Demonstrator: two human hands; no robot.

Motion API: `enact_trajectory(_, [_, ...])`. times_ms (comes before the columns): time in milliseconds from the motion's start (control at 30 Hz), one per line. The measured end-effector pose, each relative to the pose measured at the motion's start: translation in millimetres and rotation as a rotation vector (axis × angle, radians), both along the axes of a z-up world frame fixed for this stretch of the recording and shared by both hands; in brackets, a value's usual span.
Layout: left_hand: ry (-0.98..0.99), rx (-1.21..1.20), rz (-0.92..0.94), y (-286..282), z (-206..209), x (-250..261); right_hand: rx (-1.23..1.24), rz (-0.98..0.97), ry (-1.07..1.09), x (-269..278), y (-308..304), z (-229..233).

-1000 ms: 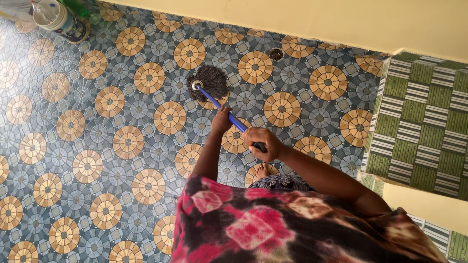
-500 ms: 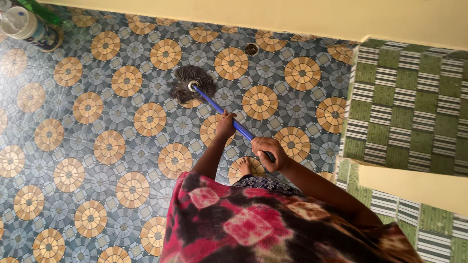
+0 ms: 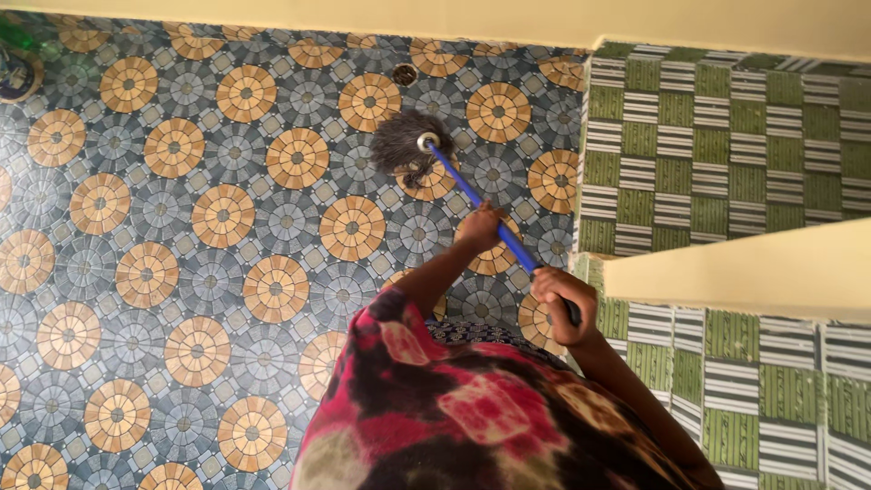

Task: The person mops a patterned tiled floor using a blue-handled mop. They move the mop back and forth across the floor, covering different areas of the room.

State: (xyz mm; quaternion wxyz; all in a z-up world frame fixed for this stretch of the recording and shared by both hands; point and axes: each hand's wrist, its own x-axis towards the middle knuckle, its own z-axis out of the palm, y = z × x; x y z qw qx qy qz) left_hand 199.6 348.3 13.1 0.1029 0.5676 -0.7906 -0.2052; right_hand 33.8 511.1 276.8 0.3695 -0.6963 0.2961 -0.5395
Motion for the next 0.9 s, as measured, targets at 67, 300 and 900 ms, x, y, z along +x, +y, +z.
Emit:
enact_trajectory(67, [-0.048,0.079,-0.108,14.3,7.8,-44.8,0.024,-0.097,0.010,-28.8,28.6,7.3])
enact_trajectory(300, [-0.062,0.176,-0.382,77.8,60.3,-165.1,0.094,-0.441,0.007,-104.8,121.4,26.9])
enact_trajectory(900, [0.392,0.251,-0.715,155.5,86.1,-215.6,-0.153,-0.608,0.008,-141.8,202.5,97.6])
